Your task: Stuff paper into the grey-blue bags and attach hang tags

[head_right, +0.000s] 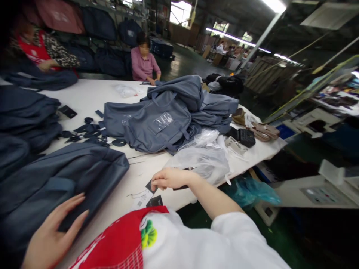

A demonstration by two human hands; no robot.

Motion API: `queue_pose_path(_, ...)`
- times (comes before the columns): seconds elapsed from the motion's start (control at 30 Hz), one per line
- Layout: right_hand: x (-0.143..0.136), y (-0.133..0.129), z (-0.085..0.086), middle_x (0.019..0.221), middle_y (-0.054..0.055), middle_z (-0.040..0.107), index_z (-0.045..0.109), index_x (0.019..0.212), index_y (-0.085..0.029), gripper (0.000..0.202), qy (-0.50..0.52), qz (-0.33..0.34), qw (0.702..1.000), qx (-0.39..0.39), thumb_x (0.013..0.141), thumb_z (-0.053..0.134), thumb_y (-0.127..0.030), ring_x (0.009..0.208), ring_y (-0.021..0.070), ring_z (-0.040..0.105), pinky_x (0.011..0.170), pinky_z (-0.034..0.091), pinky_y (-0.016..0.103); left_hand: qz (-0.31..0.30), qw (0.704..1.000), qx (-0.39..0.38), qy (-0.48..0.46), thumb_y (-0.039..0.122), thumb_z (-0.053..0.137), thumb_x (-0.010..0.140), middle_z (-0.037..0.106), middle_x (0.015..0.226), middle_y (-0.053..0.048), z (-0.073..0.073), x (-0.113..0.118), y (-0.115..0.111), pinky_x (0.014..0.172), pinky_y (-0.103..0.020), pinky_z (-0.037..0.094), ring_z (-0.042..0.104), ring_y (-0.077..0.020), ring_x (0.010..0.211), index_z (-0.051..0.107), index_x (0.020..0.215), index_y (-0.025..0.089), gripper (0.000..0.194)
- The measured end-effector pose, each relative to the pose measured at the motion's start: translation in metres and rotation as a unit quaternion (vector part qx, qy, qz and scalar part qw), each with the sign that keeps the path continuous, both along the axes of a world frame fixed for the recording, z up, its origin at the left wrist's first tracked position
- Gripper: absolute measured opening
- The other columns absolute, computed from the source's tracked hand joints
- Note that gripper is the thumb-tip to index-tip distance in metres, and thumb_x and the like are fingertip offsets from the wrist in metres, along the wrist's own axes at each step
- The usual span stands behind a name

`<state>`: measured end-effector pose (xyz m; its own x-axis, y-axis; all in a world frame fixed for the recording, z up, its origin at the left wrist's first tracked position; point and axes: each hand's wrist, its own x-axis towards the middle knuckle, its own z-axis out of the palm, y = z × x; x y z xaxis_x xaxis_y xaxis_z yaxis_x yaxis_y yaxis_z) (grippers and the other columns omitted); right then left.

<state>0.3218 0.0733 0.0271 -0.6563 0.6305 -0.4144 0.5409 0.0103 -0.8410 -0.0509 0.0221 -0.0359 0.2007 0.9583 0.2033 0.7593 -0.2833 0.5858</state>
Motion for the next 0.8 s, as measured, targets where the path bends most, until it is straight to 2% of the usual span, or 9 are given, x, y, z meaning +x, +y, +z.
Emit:
queue_pose_path(0.13, -0.071, 0.008, 0.024, 0.063, -0.001, 0.057, 0.063, 0.089, -0.013, 0.043, 0.219, 0.029, 0.961, -0.168, 0.089, 0.048, -0.054, 0.051, 0.0061, 0.042, 0.049, 0.033, 0.019, -0.172, 0.982, -0.070, -0.038, 0.045, 0.063, 0.075, 0.047, 0.140, -0.012, 0.045, 0.034, 0.017, 0.108, -0.047, 0.035, 0.044, -0.0307, 0.126, 0.046, 0.132, 0.023, 0.063)
queue_pose_path(0.2, -0.103, 0.014, 0.021, 0.063, -0.001, 0.057, 0.061, 0.088, -0.013, 0.042, 0.288, -0.002, 0.940, -0.182, 0.086, 0.054, -0.054, 0.053, 0.0066, 0.045, 0.049, 0.032, 0.019, -0.224, 0.962, -0.138, -0.069, 0.044, 0.068, 0.071, 0.059, 0.126, -0.011, 0.058, 0.045, 0.026, 0.102, -0.042, 0.040, 0.053, -0.0287, 0.114, 0.056, 0.122, 0.021, 0.057)
queue_pose_path(0.27, -0.128, 0.020, 0.017, 0.063, 0.000, 0.057, 0.061, 0.088, -0.015, 0.040, 0.340, -0.065, 0.925, -0.155, 0.085, 0.055, -0.054, 0.053, 0.0070, 0.046, 0.048, 0.032, 0.019, -0.215, 0.943, -0.228, -0.109, 0.042, 0.065, 0.074, 0.069, 0.098, -0.007, 0.056, 0.049, 0.029, 0.086, -0.035, 0.049, 0.062, -0.0236, 0.089, 0.065, 0.101, 0.017, 0.037)
queue_pose_path(0.33, -0.141, 0.027, 0.015, 0.061, -0.001, 0.056, 0.060, 0.087, -0.016, 0.038, 0.365, -0.128, 0.916, -0.106, 0.086, 0.053, -0.054, 0.050, 0.0072, 0.043, 0.048, 0.032, 0.019, -0.166, 0.921, -0.311, -0.165, 0.042, 0.060, 0.078, 0.068, 0.076, -0.004, 0.043, 0.045, 0.029, 0.067, -0.029, 0.049, 0.060, -0.0184, 0.068, 0.065, 0.083, 0.014, 0.029)
queue_pose_path(0.47, -0.143, 0.036, 0.013, 0.071, 0.001, 0.059, 0.063, 0.088, -0.017, 0.026, 0.274, -0.191, 0.940, 0.065, 0.086, 0.055, -0.042, 0.060, 0.0102, 0.049, 0.058, 0.041, 0.023, -0.083, 0.870, -0.378, -0.304, 0.044, 0.069, 0.072, 0.070, 0.081, -0.005, 0.017, 0.026, 0.022, 0.061, -0.027, 0.048, 0.060, -0.0168, 0.066, 0.065, 0.086, 0.013, 0.035)
queue_pose_path(0.53, -0.140, 0.034, 0.012, 0.089, 0.005, 0.063, 0.064, 0.097, -0.018, 0.023, 0.187, -0.161, 0.952, 0.182, 0.081, 0.062, -0.034, 0.069, 0.0123, 0.053, 0.067, 0.044, 0.027, -0.064, 0.850, -0.383, -0.355, 0.043, 0.074, 0.068, 0.072, 0.090, -0.007, 0.014, 0.018, 0.019, 0.064, -0.028, 0.049, 0.063, -0.0182, 0.072, 0.065, 0.096, 0.013, 0.041)
queue_pose_path(0.6, -0.137, 0.029, 0.012, 0.113, 0.007, 0.060, 0.060, 0.117, -0.022, 0.042, 0.134, -0.075, 0.957, 0.247, 0.075, 0.067, -0.025, 0.082, 0.0153, 0.056, 0.074, 0.046, 0.030, -0.064, 0.836, -0.387, -0.383, 0.042, 0.075, 0.067, 0.072, 0.094, -0.008, 0.015, 0.013, 0.016, 0.068, -0.029, 0.051, 0.064, -0.0191, 0.076, 0.066, 0.099, 0.013, 0.044)
queue_pose_path(0.7, -0.138, 0.018, 0.009, 0.139, 0.008, 0.045, 0.042, 0.138, -0.027, 0.076, 0.112, 0.059, 0.961, 0.247, 0.068, 0.065, -0.010, 0.106, 0.0210, 0.054, 0.084, 0.047, 0.033, -0.078, 0.828, -0.390, -0.397, 0.037, 0.078, 0.063, 0.073, 0.088, -0.006, 0.018, 0.009, 0.014, 0.067, -0.028, 0.050, 0.064, -0.0177, 0.072, 0.066, 0.094, 0.012, 0.041)
queue_pose_path(0.8, -0.143, 0.009, 0.002, 0.145, 0.010, 0.040, 0.038, 0.141, -0.026, 0.082, 0.093, 0.111, 0.961, 0.237, 0.066, 0.067, -0.012, 0.121, 0.0251, 0.048, 0.092, 0.045, 0.037, -0.088, 0.835, -0.374, -0.395, 0.034, 0.080, 0.061, 0.072, 0.085, -0.005, 0.017, 0.009, 0.015, 0.065, -0.027, 0.049, 0.063, -0.0166, 0.069, 0.067, 0.092, 0.012, 0.040)
